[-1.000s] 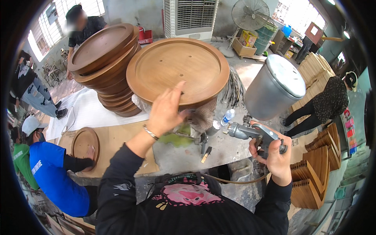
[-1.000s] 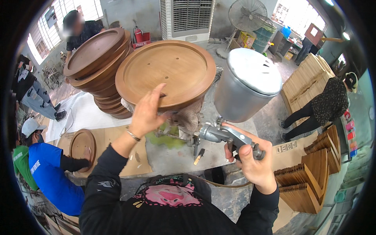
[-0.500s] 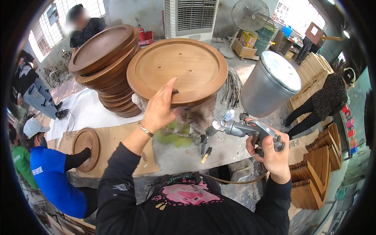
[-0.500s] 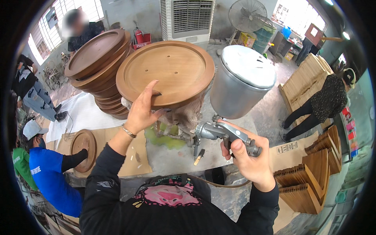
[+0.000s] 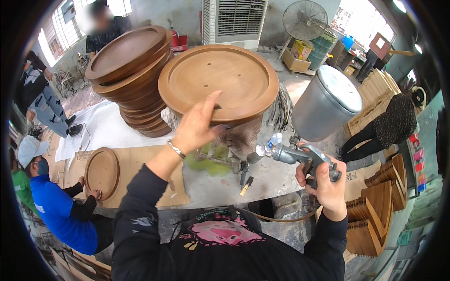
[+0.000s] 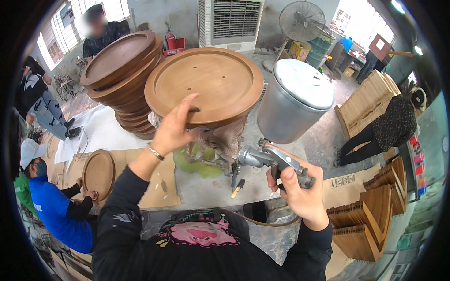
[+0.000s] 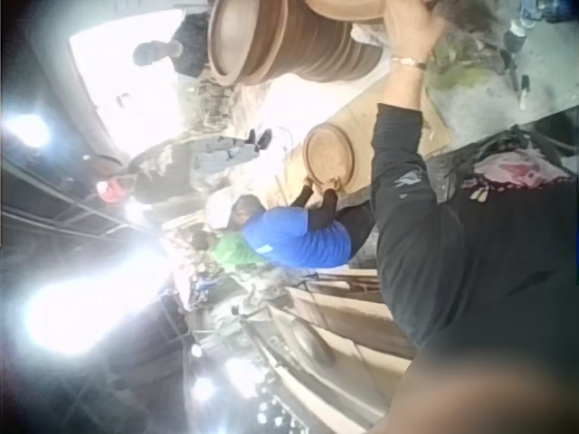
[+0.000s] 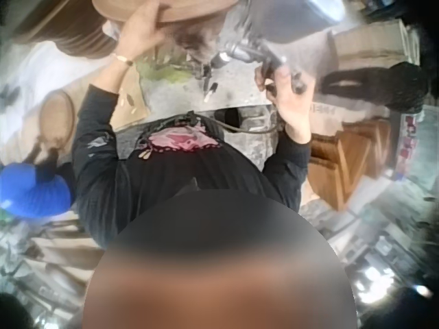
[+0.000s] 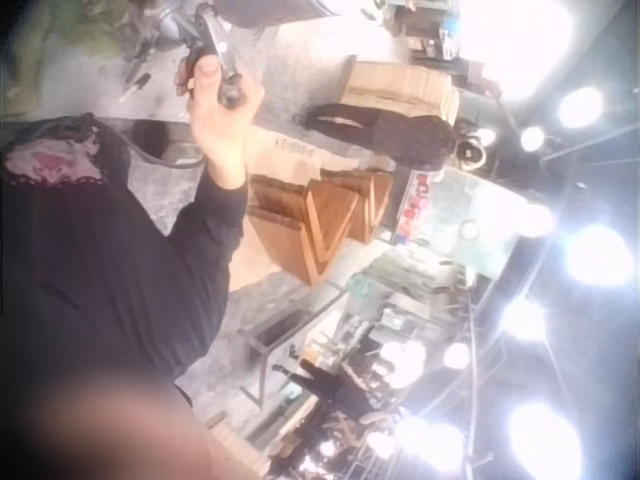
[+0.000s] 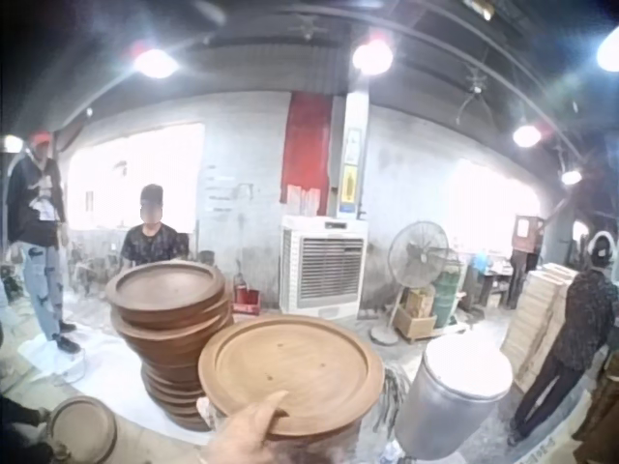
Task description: The person repeatedly picks up round wooden trays, sprays their surfaces with a handheld spray gun, and stacks them on a workbench. The person also briefly walks to a rack and returns to continue spraying. Other workers are present in the background.
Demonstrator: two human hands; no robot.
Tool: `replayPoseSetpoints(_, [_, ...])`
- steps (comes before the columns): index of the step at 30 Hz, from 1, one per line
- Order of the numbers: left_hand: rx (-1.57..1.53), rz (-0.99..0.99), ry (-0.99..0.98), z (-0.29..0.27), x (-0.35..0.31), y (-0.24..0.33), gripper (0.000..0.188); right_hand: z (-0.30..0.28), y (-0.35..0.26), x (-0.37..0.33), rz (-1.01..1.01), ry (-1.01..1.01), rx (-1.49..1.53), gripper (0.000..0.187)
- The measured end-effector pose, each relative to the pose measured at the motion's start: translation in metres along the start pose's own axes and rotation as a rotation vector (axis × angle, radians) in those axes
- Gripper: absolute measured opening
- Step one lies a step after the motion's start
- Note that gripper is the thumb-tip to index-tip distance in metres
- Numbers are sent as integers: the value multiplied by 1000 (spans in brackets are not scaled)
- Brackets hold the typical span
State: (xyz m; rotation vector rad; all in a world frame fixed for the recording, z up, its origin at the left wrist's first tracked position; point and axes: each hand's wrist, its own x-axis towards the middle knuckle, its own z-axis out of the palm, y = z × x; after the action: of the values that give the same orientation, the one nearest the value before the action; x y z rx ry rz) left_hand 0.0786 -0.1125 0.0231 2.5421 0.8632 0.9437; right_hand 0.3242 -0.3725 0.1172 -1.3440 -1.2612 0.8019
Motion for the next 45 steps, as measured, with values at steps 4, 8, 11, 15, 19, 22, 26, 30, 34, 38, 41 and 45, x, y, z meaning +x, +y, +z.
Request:
replayPoseSetpoints(4, [120,-68,-147,-57,-2,-40,105,-10,0,-1,-37,84,-83,75])
replayPoseSetpoints(8, [112,-27,-83,-71,-3,-53,102,-7,6,6,-75,195,-150,65])
replayPoseSetpoints(11, [117,61,5,-49,-3,-37,97,-2,-1,6,30,96,-32,68])
replayPoseSetpoints(15, [-206,16,-52,-34,-18,-28,87,0,-7,-8,58,-53,81,82])
replayPoseSetpoints(19, [-441,-242,401,-42,-19,-73,66,-4,15,-27,50,-2,122,87])
replayPoseSetpoints(22, [-326,-753,752,-22,-4,-100,74,-3,49,-39,118,120,151,87])
replayPoseSetpoints(26, [-898,-860,526,-9,19,-115,40,2,101,-57,243,299,161,57])
replayPoseSetpoints(30, [-898,-888,495,-23,10,-94,61,-13,141,-83,347,397,123,51])
replayPoseSetpoints(34, [-805,-953,632,-27,-21,-49,73,-29,183,-104,349,592,-22,43])
replayPoseSetpoints(38, [-1292,-1001,889,-10,-60,-8,52,-65,195,-127,605,385,-90,42])
replayPoseSetpoints(41, [-1579,-1010,710,-14,-68,-1,25,-69,200,-126,554,423,-24,46])
replayPoseSetpoints(45, [-1537,-1081,773,-7,-60,20,28,-81,206,-112,512,380,2,47])
